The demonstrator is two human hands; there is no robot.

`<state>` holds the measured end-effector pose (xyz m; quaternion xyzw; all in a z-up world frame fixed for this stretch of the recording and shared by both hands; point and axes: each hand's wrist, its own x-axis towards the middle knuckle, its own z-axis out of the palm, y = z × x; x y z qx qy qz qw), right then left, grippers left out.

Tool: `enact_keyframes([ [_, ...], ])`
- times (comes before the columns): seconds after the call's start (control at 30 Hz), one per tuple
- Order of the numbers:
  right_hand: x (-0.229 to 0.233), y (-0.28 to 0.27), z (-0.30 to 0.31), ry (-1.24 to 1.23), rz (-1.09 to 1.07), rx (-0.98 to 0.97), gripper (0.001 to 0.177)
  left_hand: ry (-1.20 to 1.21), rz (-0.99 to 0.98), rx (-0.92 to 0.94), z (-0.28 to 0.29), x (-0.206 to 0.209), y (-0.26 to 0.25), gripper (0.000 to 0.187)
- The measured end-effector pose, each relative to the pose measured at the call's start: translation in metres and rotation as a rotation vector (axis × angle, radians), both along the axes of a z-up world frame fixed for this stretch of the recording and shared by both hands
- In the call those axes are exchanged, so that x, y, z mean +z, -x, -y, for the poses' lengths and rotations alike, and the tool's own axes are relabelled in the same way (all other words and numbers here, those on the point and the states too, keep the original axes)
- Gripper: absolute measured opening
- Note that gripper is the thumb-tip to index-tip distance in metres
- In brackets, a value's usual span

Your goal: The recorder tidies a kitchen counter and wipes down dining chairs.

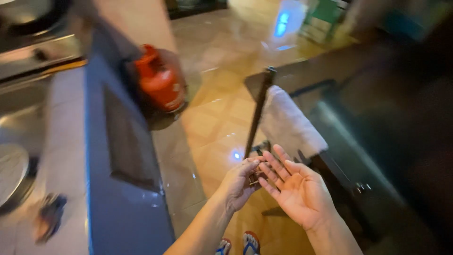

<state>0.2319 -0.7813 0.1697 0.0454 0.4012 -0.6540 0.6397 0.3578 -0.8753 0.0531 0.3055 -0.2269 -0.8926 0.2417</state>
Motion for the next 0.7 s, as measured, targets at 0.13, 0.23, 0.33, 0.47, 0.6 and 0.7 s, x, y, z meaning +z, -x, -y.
enact_keyframes([
  [0.13,0.011,-0.006,-0.018,-0.024,0.015,-0.219,0.048,0.02,0.01,-0.194,-0.003,0.001,0.01,0.019],
  [0.23,0.004,-0.011,-0.042,0.048,0.087,-0.374,0.043,0.011,-0.004,-0.329,-0.008,-0.008,0.013,0.016],
  [0.33,-0.002,-0.015,-0.065,-0.016,0.093,-0.56,0.035,0.029,0.016,-0.456,-0.018,-0.016,0.019,0.014],
  [0.47,-0.019,-0.017,-0.11,-0.028,0.065,-0.773,0.028,0.048,0.044,-0.632,-0.047,-0.015,0.031,0.015],
  [0.6,-0.02,-0.016,-0.161,-0.03,0.02,-0.968,0.024,0.076,0.063,-0.789,-0.085,-0.011,0.05,0.016],
  [0.7,-0.002,-0.019,-0.207,0.051,-0.071,-1.084,0.019,0.114,0.06,-0.907,-0.121,-0.009,0.071,0.016],
])
